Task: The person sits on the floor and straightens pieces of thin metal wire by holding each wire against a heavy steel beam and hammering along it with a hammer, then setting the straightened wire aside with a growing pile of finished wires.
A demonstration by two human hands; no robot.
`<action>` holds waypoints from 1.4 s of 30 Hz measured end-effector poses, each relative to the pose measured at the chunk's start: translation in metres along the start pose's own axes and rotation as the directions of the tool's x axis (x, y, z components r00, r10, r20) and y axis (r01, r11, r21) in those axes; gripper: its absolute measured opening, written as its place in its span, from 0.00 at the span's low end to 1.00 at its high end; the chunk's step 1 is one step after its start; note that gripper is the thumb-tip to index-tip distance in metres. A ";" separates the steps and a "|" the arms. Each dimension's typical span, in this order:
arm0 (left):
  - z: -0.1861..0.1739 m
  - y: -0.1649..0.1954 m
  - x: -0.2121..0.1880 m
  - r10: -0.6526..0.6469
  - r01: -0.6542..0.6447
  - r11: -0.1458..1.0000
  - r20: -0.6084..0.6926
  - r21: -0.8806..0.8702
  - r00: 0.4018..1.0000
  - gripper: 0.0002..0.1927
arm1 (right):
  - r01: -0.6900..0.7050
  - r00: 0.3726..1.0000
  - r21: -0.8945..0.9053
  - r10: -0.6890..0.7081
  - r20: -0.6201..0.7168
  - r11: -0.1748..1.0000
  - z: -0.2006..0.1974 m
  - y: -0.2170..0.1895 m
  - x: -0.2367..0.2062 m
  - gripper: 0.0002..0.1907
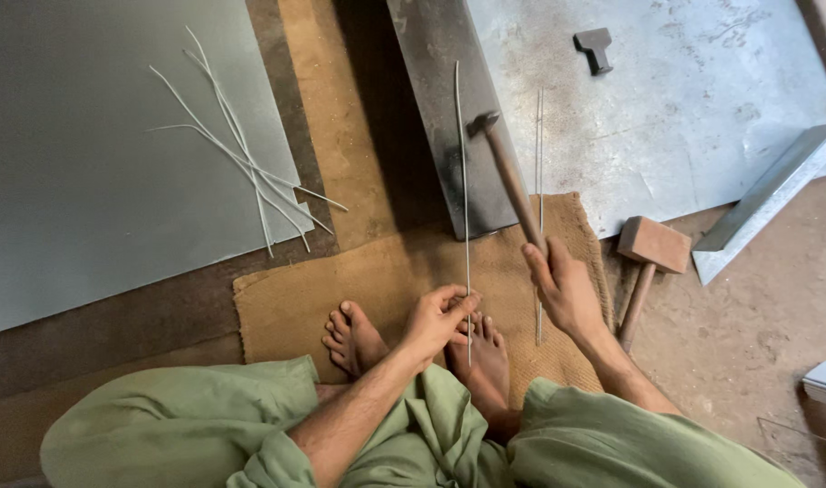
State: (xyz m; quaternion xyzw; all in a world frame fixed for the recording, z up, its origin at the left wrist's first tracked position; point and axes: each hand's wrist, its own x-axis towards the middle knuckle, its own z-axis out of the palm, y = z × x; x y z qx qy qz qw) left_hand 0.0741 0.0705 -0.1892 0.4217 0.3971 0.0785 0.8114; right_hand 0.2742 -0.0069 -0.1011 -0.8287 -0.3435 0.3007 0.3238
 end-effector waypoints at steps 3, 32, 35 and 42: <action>0.001 -0.005 -0.006 -0.016 0.016 1.000 -0.012 -0.022 1.000 0.15 | 0.054 0.997 0.020 -0.053 -0.059 0.998 0.000 -0.005 0.010 0.19; 0.009 -0.007 -0.045 -0.095 0.095 0.995 0.048 -0.010 0.994 0.17 | 0.109 0.984 -0.095 -0.121 -0.134 0.990 -0.025 -0.032 0.064 0.21; 0.009 -0.007 -0.045 -0.090 0.091 0.996 0.062 -0.018 0.994 0.17 | 0.118 0.980 -0.093 -0.131 -0.153 0.989 -0.026 -0.037 0.062 0.21; 0.005 -0.007 -0.044 -0.082 0.086 0.996 0.104 -0.036 0.991 0.17 | 0.086 0.992 -0.075 -0.092 -0.089 0.993 -0.033 -0.048 0.068 0.22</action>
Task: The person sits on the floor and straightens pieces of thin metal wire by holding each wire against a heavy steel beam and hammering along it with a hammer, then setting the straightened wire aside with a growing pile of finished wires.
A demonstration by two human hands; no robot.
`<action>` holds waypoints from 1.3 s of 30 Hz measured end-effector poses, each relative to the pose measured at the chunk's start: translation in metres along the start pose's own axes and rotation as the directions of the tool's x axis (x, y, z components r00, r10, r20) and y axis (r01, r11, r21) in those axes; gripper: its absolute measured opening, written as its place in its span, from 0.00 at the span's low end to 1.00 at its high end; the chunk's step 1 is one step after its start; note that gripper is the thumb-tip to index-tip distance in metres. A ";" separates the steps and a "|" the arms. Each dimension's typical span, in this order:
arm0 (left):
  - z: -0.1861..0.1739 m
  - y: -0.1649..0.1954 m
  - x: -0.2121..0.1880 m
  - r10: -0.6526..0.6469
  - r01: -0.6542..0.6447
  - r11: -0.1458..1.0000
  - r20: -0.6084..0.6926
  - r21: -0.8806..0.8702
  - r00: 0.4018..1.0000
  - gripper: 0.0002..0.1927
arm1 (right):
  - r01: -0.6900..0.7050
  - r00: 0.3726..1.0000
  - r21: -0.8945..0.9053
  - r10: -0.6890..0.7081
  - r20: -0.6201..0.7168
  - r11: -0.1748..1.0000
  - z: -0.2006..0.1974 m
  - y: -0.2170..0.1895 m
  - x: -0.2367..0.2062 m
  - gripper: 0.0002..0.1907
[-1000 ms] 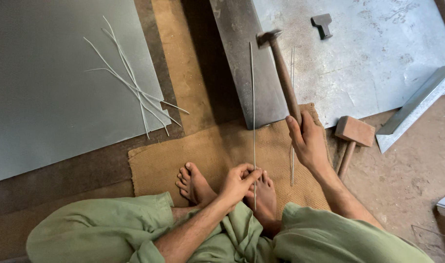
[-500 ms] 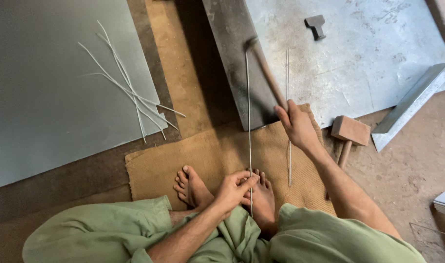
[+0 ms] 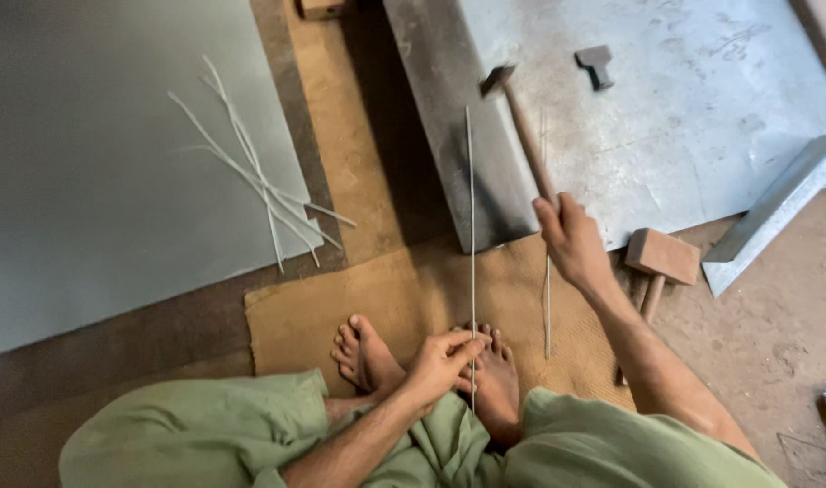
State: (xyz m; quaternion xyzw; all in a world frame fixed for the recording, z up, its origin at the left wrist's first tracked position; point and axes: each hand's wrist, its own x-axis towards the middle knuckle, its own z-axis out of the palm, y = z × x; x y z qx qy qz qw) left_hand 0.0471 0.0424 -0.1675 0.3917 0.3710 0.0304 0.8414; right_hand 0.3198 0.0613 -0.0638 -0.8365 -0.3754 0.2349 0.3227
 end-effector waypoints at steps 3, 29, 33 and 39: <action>-0.002 -0.002 -0.002 0.005 -0.005 1.000 0.009 -0.007 1.000 0.17 | 0.022 0.999 0.049 -0.020 -0.050 0.999 -0.001 0.000 -0.009 0.22; -0.010 0.003 -0.004 0.015 -0.015 1.000 0.032 0.000 0.999 0.16 | 0.009 1.000 -0.135 -0.013 -0.025 0.991 0.011 0.018 -0.041 0.19; -0.013 -0.001 0.002 0.030 -0.030 1.000 0.044 0.001 0.999 0.18 | 0.077 0.997 -0.200 -0.075 0.018 0.977 0.013 0.020 -0.042 0.19; -0.014 -0.005 0.011 0.080 -0.081 0.996 0.025 0.033 0.996 0.18 | 0.082 0.995 -0.121 -0.088 -0.050 0.989 0.013 0.013 -0.041 0.19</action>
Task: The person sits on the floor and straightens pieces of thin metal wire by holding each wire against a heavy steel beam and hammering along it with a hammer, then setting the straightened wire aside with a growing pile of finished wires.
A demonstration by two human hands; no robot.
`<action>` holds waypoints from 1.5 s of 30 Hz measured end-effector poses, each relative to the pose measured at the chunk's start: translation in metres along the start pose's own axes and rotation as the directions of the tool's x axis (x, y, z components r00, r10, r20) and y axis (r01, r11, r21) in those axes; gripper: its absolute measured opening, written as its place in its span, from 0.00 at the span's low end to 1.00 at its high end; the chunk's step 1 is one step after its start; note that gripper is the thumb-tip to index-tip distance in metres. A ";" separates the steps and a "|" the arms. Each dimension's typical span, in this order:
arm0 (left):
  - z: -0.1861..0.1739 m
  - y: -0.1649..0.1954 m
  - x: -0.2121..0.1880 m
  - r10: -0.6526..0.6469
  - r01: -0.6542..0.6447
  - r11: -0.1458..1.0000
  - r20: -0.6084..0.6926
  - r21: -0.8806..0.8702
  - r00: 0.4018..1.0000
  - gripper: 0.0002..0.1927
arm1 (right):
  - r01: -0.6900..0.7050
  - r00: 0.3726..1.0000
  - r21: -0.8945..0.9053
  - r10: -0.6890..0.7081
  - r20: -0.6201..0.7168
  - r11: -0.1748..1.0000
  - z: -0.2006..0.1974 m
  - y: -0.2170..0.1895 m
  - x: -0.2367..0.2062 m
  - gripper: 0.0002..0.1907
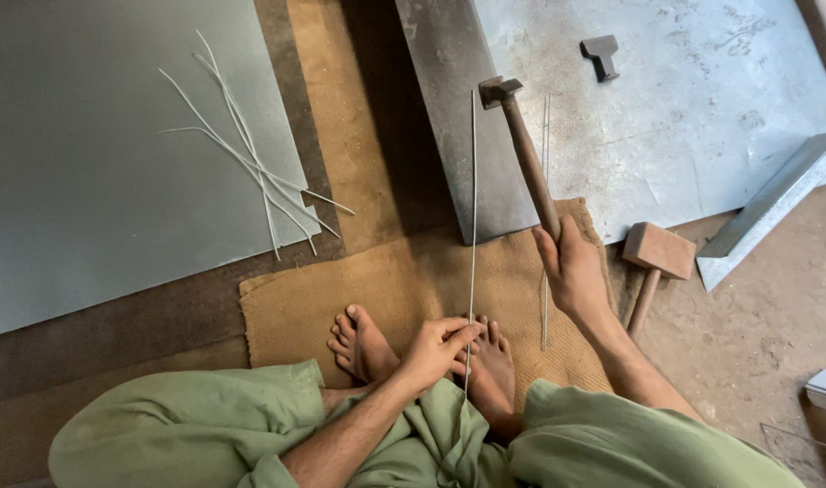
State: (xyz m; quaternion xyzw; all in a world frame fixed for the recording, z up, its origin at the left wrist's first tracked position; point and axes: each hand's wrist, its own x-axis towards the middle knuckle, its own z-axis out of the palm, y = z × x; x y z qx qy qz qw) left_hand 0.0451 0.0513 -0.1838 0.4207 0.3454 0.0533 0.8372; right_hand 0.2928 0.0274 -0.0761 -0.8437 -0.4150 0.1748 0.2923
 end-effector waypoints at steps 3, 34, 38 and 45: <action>0.002 -0.002 0.000 -0.005 0.005 1.000 -0.038 0.013 0.999 0.18 | -0.125 0.987 0.021 0.123 0.099 0.992 -0.001 0.000 0.006 0.18; 0.002 0.043 0.068 0.126 -0.107 0.985 -0.136 0.138 0.983 0.18 | -0.085 0.993 -0.009 0.086 0.078 0.996 0.015 0.015 -0.014 0.21; -0.004 0.046 0.075 0.126 -0.102 0.984 -0.164 0.149 0.978 0.18 | -0.218 0.969 0.069 0.207 0.133 0.974 0.014 0.016 -0.024 0.21; -0.013 0.049 0.090 0.166 -0.164 0.986 -0.155 0.031 0.974 0.18 | -0.152 0.981 0.122 0.134 0.140 0.981 0.010 0.014 -0.034 0.19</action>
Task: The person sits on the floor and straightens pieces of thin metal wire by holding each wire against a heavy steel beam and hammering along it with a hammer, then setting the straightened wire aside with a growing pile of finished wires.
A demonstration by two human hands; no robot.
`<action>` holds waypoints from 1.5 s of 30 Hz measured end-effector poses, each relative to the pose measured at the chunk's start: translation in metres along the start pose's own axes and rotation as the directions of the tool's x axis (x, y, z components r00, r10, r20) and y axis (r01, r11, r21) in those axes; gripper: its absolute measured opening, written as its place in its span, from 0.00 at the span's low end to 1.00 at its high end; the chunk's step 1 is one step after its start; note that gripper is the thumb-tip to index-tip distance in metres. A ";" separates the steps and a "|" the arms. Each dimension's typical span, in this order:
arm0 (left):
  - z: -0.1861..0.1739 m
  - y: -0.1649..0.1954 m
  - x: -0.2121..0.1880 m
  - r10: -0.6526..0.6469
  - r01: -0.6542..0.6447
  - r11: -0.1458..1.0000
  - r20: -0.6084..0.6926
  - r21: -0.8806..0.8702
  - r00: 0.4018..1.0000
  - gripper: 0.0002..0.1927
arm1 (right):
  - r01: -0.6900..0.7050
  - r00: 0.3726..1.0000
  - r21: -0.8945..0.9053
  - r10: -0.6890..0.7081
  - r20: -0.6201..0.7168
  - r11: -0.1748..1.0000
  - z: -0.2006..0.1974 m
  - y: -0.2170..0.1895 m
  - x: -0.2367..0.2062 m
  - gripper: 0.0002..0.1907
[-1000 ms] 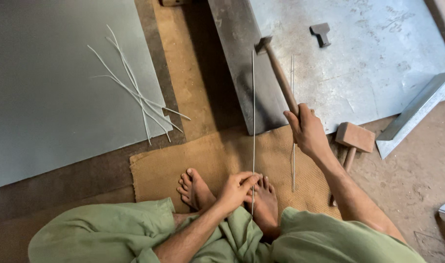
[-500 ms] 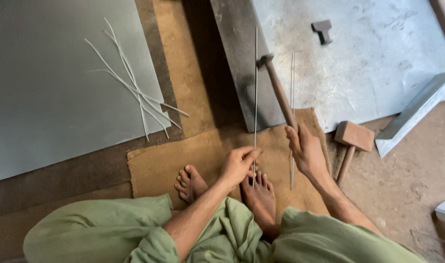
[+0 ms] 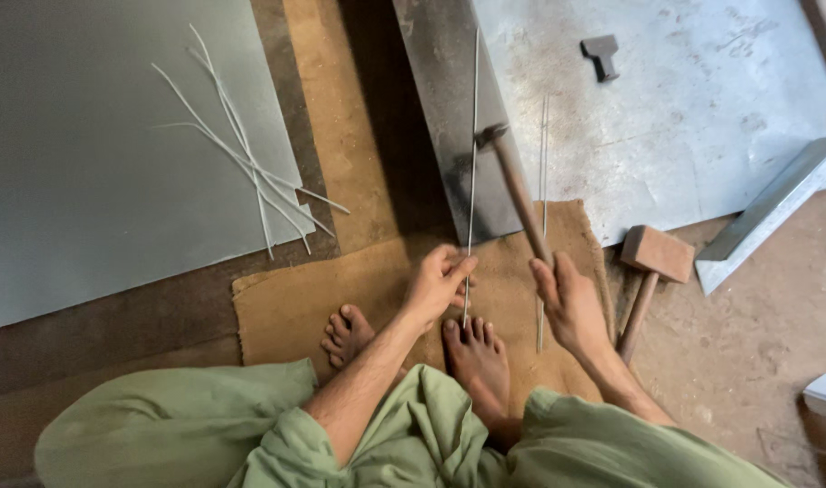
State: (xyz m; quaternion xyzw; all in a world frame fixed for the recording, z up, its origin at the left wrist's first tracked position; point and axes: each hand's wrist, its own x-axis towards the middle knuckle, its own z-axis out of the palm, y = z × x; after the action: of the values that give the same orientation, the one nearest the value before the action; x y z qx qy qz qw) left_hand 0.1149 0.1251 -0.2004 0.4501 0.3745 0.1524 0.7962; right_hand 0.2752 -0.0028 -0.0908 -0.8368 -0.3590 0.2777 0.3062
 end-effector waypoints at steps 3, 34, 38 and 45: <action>-0.002 0.003 0.000 -0.021 0.024 0.998 -0.036 0.063 0.999 0.18 | 0.007 1.000 0.005 -0.007 -0.015 1.000 0.001 0.000 -0.002 0.19; -0.015 0.006 0.003 0.003 -0.016 0.991 0.092 0.136 0.996 0.16 | -0.125 0.985 -0.209 0.146 0.088 0.970 0.035 0.039 -0.018 0.18; -0.018 -0.002 -0.007 0.001 -0.010 0.997 0.110 0.081 0.994 0.19 | -0.163 0.981 -0.021 0.164 0.106 0.986 0.028 0.032 -0.025 0.18; -0.005 -0.002 0.022 0.020 -0.020 1.000 0.064 -0.007 0.998 0.17 | -0.113 0.990 0.040 0.109 0.088 0.993 0.011 0.014 -0.024 0.18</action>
State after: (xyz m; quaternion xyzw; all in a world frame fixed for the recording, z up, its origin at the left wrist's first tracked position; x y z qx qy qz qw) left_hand 0.1260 0.1394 -0.2139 0.4558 0.3438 0.1470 0.8077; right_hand 0.2596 -0.0252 -0.1026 -0.8356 -0.3184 0.3380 0.2934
